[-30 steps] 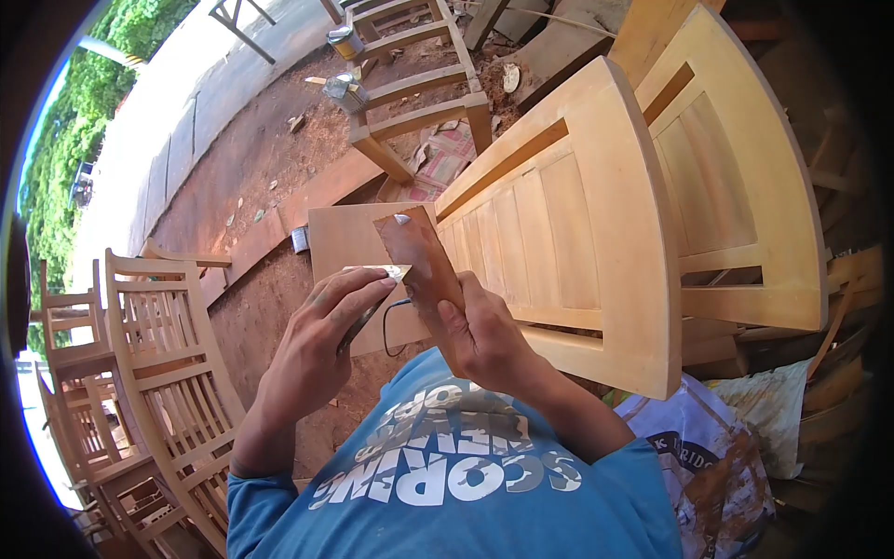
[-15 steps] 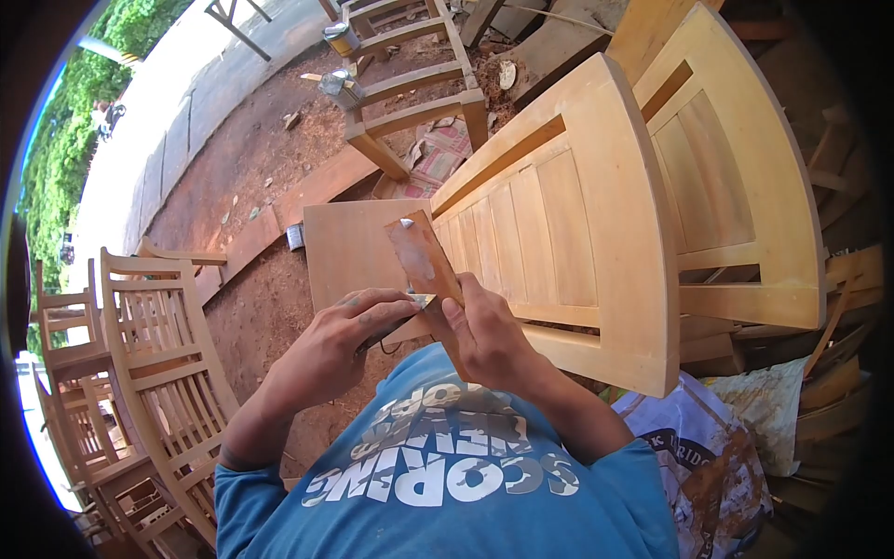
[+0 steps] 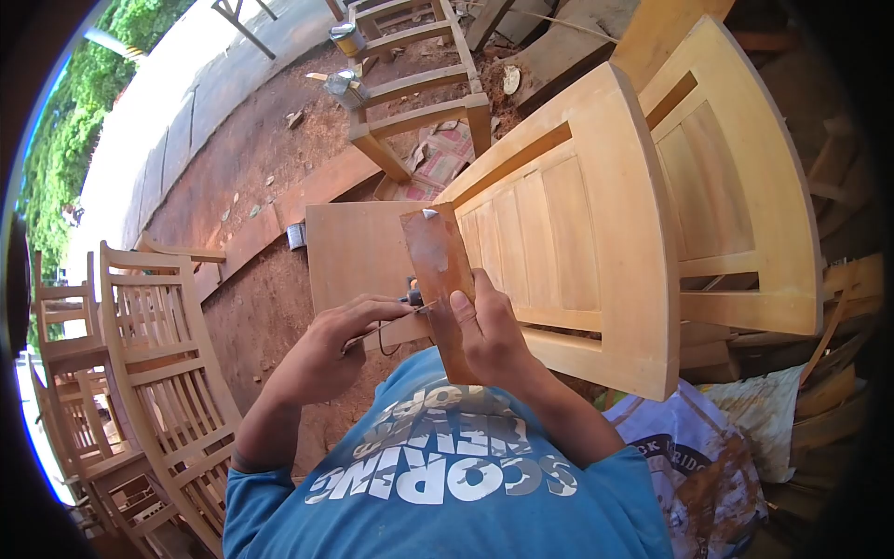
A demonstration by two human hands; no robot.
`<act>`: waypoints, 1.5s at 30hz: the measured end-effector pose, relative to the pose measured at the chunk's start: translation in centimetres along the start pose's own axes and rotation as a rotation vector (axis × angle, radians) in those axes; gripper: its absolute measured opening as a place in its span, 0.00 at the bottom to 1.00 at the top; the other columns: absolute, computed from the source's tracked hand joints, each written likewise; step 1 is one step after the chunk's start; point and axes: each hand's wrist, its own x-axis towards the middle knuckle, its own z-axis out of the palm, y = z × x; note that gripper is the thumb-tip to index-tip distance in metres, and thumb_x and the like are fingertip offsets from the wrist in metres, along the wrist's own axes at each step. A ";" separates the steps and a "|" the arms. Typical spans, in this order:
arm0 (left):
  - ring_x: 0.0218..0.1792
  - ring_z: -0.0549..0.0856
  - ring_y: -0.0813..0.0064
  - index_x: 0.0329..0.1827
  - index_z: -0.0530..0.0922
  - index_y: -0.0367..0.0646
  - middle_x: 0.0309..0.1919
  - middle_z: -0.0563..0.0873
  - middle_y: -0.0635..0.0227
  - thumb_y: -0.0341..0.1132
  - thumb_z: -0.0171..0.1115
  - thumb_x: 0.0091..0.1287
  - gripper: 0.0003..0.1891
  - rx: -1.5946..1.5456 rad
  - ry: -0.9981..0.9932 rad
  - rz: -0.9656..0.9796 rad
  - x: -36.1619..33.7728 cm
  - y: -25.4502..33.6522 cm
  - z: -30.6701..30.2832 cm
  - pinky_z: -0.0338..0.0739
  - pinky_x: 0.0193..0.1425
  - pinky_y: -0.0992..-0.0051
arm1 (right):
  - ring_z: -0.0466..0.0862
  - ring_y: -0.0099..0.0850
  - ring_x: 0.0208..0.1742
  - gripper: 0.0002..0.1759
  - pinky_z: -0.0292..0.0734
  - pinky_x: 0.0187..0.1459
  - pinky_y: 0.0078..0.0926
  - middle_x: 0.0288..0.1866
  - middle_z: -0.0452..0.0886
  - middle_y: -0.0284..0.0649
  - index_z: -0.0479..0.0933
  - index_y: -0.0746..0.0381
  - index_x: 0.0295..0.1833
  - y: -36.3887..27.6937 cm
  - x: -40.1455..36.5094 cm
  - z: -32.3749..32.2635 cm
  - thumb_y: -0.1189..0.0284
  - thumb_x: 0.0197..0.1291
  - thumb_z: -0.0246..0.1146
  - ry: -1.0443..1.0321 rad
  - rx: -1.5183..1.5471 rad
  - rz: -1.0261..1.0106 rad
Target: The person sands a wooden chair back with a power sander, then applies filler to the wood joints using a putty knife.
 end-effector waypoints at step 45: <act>0.59 0.69 0.52 0.59 0.73 0.43 0.55 0.75 0.59 0.20 0.56 0.51 0.28 0.683 0.261 0.184 -0.6 2.2 3.1 0.59 0.65 0.49 | 0.79 0.37 0.31 0.15 0.71 0.34 0.32 0.29 0.77 0.51 0.66 0.72 0.47 0.3 -1.0 0.0 0.68 0.69 0.48 0.209 0.137 -0.185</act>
